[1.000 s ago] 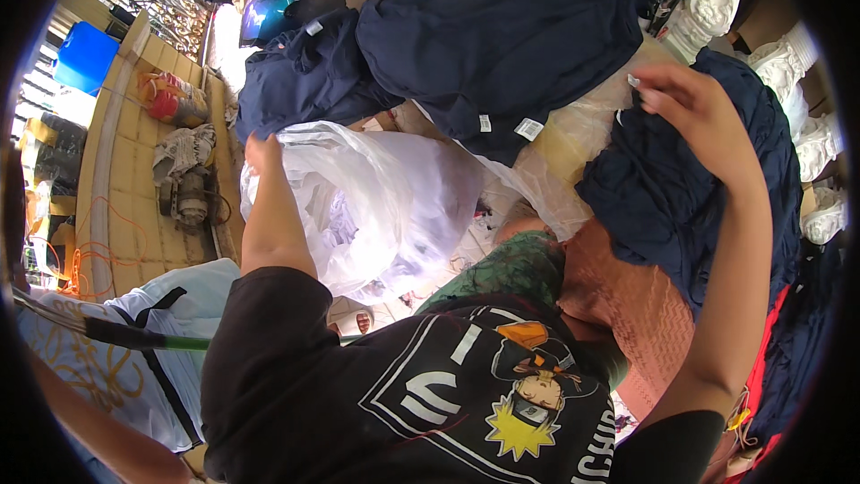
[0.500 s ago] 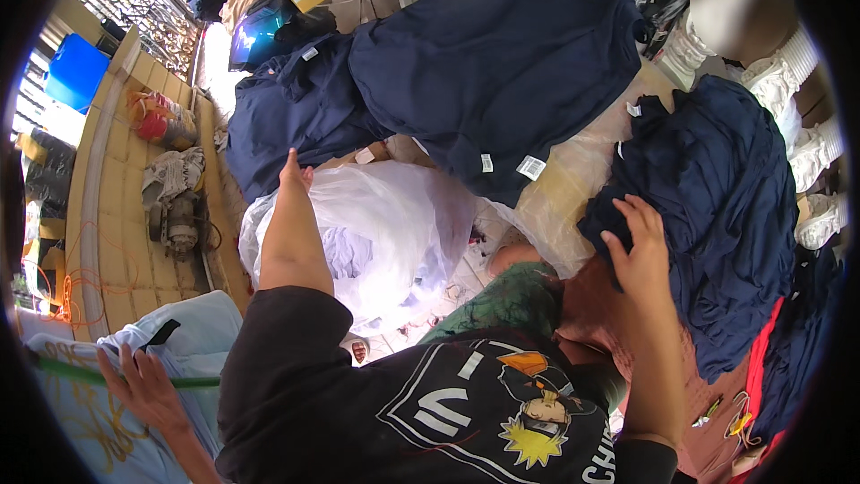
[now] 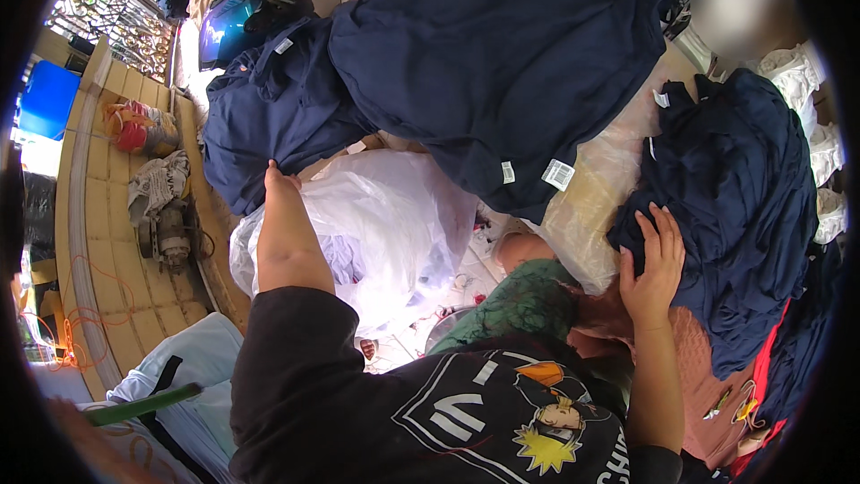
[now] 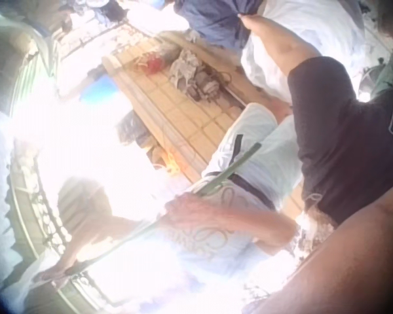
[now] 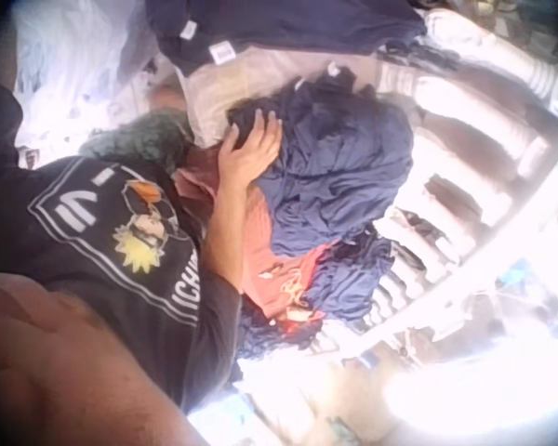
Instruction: The person trims excess threads from several dark blue shirts using snips, handling each garment one at a time on a workspace.
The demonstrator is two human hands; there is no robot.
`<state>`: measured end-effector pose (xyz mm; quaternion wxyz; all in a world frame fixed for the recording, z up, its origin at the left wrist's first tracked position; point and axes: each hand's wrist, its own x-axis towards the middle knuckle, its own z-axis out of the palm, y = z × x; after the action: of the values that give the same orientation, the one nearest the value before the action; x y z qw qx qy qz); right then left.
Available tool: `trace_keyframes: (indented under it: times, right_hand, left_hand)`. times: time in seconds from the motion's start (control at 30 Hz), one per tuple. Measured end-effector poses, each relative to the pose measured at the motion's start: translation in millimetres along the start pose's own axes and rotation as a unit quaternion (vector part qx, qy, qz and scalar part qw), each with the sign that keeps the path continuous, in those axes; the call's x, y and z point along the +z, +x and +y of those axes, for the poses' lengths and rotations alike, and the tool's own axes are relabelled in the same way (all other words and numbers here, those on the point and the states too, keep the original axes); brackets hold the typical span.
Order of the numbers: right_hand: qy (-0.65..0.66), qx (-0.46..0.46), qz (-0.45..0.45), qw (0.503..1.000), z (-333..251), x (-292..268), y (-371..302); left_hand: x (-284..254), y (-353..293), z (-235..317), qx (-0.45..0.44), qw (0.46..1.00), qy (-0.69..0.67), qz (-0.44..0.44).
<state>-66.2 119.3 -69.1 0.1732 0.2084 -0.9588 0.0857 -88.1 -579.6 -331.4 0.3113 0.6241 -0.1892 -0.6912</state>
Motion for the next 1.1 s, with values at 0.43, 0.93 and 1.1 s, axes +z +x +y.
trace_keyframes:
  times: [0.43, 0.93, 1.1]
  right_hand:
    - [0.012, -0.001, 0.014, 1.0, 0, -4, -6]
    - [0.137, 0.01, 0.121, 0.983, 56, -96, -98]
    - [0.122, 0.149, 0.228, 0.954, 128, -155, -163]
  left_hand:
    - [-30, -70, -52, 0.109, 0.99, -0.061, -0.063]
    - [-4, -525, -199, 0.684, 0.584, 0.153, -0.408]
    - [-18, -705, -243, 0.66, 0.382, 0.098, -0.64]
